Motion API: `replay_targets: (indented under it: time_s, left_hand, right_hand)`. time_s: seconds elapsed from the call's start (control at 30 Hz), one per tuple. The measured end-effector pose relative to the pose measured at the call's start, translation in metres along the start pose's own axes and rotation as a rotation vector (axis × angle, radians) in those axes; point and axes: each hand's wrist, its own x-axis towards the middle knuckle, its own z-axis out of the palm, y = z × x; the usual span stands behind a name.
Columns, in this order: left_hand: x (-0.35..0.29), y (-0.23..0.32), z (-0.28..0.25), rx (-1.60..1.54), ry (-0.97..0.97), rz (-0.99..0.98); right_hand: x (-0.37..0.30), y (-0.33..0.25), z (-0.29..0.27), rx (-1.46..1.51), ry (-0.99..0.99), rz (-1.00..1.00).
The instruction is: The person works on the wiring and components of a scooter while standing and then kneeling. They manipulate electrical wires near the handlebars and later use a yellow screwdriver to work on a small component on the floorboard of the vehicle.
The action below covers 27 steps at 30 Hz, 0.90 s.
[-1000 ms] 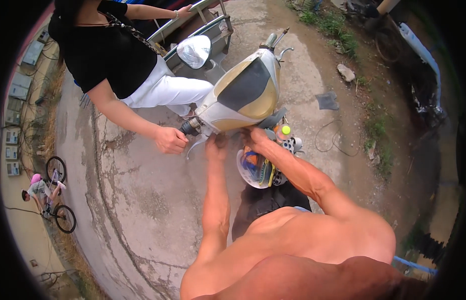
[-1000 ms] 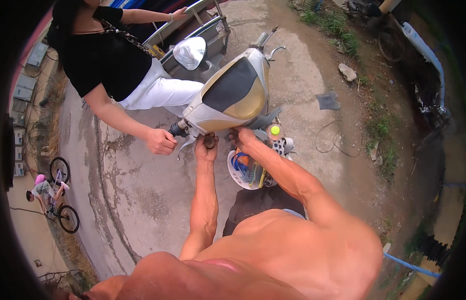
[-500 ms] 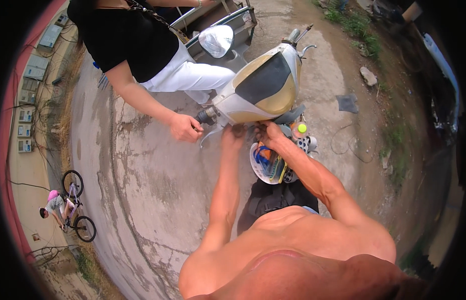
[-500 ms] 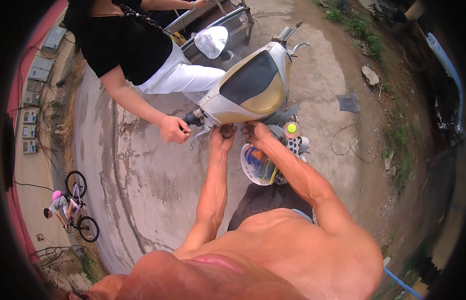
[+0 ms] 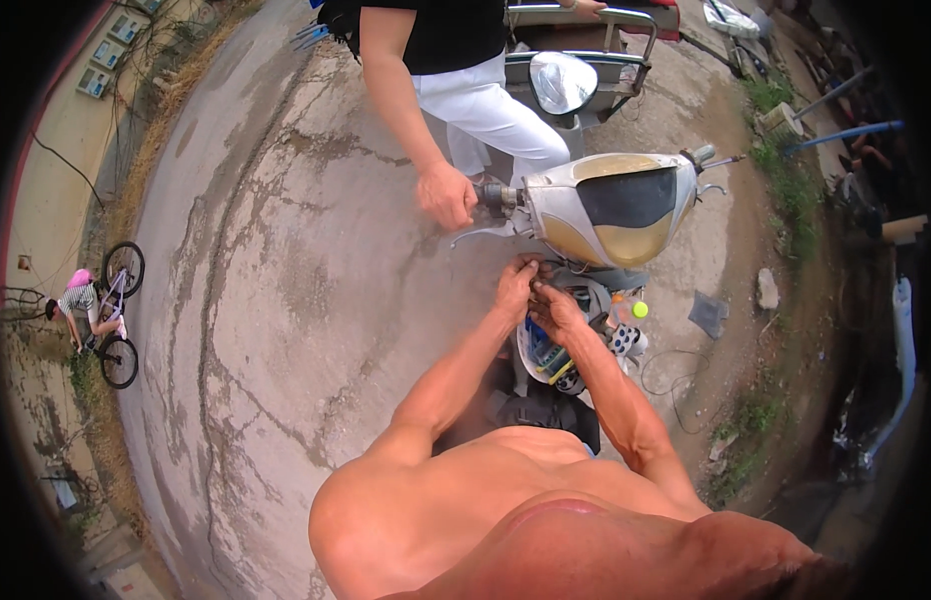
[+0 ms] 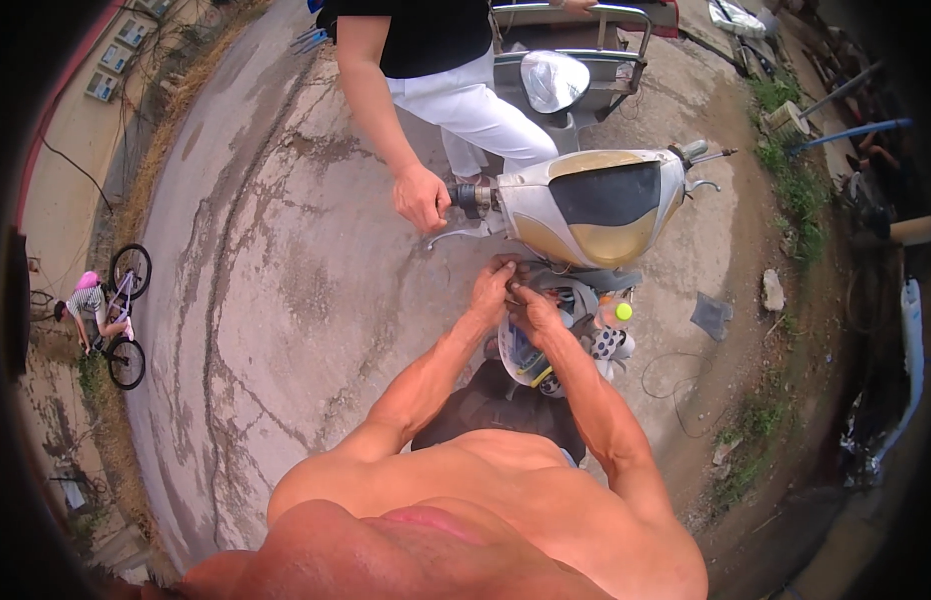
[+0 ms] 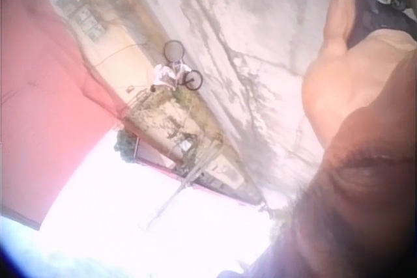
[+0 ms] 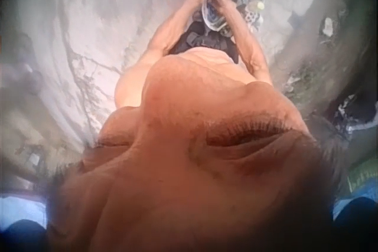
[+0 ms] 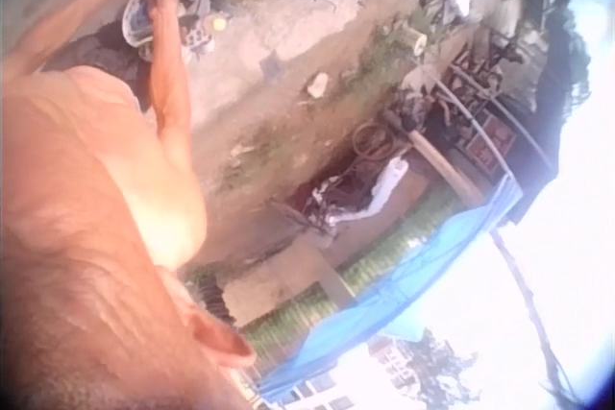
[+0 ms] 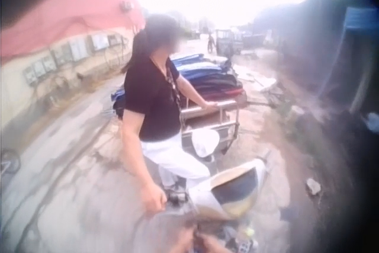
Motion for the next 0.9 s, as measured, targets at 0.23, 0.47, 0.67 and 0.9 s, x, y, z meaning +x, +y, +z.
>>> replay_targets:
  time_s: [0.23,0.47,0.67,0.9]
  left_hand:
    - [-0.011,-0.015,-0.033,0.272,-0.101,0.096]
    - [-0.057,0.006,-0.069,0.363,-0.218,0.134]
    - [-0.079,0.038,-0.070,0.737,-0.222,0.217]
    - [-0.076,0.050,-0.078,0.844,-0.194,0.301]
  right_hand:
    - [0.002,0.014,-0.016,-0.067,-0.077,0.077]
    - [-0.002,0.007,-0.010,-0.109,-0.087,0.053]
    - [-0.008,0.018,0.018,-0.255,-0.106,-0.003]
    - [-0.021,0.012,0.036,-0.142,-0.085,-0.018]
